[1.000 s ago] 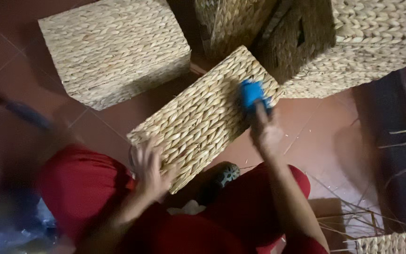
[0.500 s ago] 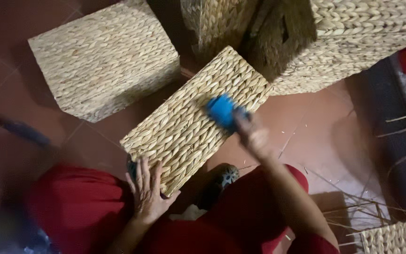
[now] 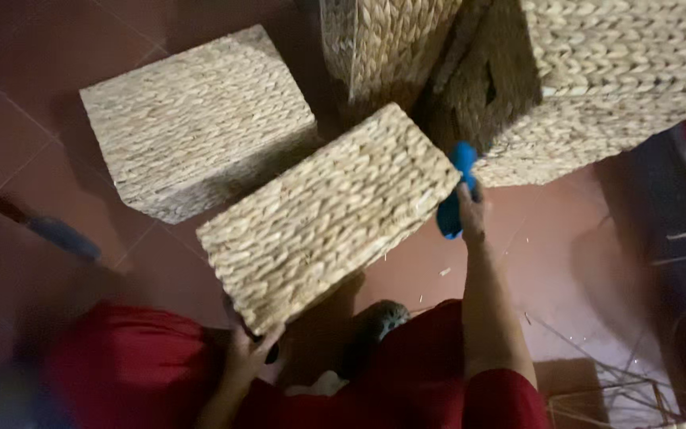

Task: The person sits on the floor and wipes woven water-hyacinth storage baskets one at a time with a blue cloth, turning each basket to clean its sides, top and inside, then sets it aside and picks up the next basket.

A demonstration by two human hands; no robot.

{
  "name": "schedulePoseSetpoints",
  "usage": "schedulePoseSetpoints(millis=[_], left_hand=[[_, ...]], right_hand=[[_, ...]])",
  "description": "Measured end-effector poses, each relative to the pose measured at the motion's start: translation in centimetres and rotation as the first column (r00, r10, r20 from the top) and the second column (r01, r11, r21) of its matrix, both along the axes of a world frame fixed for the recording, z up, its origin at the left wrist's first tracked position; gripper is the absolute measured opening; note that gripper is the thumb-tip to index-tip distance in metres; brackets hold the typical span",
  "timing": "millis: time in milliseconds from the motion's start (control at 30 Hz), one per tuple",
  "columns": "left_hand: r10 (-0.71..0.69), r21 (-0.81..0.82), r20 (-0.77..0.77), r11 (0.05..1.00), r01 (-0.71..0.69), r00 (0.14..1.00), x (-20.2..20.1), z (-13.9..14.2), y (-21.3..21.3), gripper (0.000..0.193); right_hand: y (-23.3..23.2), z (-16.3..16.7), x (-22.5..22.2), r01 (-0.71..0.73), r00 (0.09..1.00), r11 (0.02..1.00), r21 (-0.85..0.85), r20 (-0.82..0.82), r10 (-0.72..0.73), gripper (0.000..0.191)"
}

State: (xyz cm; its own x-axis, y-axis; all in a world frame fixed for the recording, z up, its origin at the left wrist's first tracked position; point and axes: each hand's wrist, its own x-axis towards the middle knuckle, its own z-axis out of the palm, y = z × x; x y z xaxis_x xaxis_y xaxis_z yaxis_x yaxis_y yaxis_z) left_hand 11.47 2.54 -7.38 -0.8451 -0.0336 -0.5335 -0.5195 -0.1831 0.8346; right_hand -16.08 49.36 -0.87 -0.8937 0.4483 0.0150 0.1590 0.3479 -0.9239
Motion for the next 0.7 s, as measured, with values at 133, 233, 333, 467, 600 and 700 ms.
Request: schedulePoseSetpoints(millis=[133,233,333,467,600,700], left_hand=[[-0.121,-0.25,-0.399,0.968,0.019,0.909,-1.0,0.1,0.4,0.058],[-0.164,-0.325,-0.399,0.945,0.028,0.902,-1.5,1.0,0.0,0.052],[-0.043,-0.161,-0.197,0.987,0.011,0.98,-1.9,1.1,0.6,0.074],[-0.071,-0.162,-0.117,0.985,0.052,0.991,-1.8,0.4,2.7,0.068],[0.044,-0.035,-0.279,0.998,-0.056,0.959,-1.9,0.2,3.9,0.056],[0.13,0.107,-0.364,0.989,-0.097,0.922,-2.4,1.1,3.1,0.065]], right_hand=[[0.3,0.9,-0.7,-0.105,0.989,0.979,-0.172,0.088,0.122,0.048],[0.8,2.3,-0.5,-0.114,0.984,0.881,-0.459,0.067,0.163,0.05],[0.5,2.6,0.1,-0.29,0.944,0.668,-0.685,-0.091,0.317,0.052],[-3.3,1.0,2.0,-0.289,0.956,0.871,-0.397,-0.066,0.286,0.047],[-10.3,-0.4,6.6,-0.382,0.913,0.91,0.161,-0.086,0.399,0.056],[-15.8,-1.0,13.6,-0.527,0.826,0.776,0.347,-0.006,0.563,0.054]])
